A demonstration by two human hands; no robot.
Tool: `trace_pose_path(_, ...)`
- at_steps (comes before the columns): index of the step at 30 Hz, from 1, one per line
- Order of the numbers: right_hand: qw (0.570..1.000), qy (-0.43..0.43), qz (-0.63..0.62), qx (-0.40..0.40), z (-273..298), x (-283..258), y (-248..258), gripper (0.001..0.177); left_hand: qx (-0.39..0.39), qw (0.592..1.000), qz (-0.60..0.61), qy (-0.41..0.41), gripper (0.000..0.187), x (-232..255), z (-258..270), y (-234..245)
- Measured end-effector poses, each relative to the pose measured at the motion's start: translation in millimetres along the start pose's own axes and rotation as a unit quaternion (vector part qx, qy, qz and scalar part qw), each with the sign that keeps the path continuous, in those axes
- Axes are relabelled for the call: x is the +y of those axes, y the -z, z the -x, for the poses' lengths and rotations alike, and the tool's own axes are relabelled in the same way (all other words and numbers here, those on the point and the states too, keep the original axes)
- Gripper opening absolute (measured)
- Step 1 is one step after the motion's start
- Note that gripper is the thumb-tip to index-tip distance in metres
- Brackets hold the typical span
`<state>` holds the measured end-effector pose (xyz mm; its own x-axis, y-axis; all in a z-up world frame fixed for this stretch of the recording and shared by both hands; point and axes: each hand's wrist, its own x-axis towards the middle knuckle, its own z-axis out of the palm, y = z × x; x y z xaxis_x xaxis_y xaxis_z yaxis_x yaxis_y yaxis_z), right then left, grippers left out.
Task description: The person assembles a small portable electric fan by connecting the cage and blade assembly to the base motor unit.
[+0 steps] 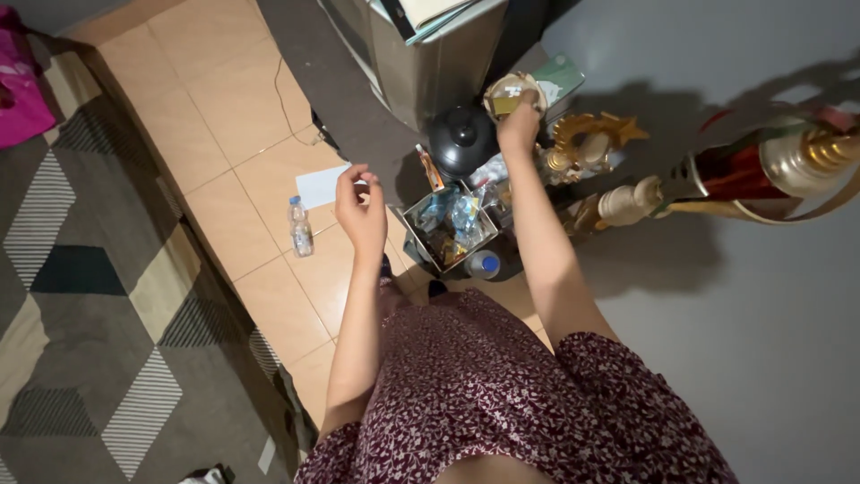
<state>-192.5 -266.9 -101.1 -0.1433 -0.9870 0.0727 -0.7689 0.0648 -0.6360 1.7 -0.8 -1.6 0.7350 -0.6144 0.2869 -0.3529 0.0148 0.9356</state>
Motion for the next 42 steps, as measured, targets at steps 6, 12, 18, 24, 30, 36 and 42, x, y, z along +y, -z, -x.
trace_pose_path(6, 0.993, 0.117, -0.011, 0.02, 22, -29, 24, 0.067, 0.004, 1.0, 0.009, 0.009, 0.02, 2, 8, 1)
trace_pose_path(12, 0.984, 0.17, -0.006, 0.048, 25, -27, 34, 0.062, 0.022, 0.999, 0.027, 0.036, 0.018, 5, 21, 4)
trace_pose_path(18, 0.953, 0.25, -0.16, 0.063, 55, -67, 70, 0.02, 0.054, 0.998, 0.038, 0.013, 0.02, -8, 35, 10)
trace_pose_path(24, 0.897, 0.302, -0.323, 0.008, 110, -117, 72, 0.012, 0.107, 0.994, 0.011, 0.023, 0.023, -2, 39, 40)
trace_pose_path(30, 0.869, 0.347, -0.349, -0.056, 164, -158, 51, 0.017, 0.189, 0.981, -0.028, 0.034, 0.026, -11, 38, 98)
trace_pose_path(36, 0.836, 0.371, -0.378, -0.145, 204, -188, 30, 0.022, 0.24, 0.97, -0.021, 0.036, 0.028, -17, 36, 149)
trace_pose_path(42, 0.825, 0.374, -0.389, -0.168, 243, -219, -6, 0.023, 0.261, 0.963, -0.026, 0.057, 0.028, -27, 31, 198)
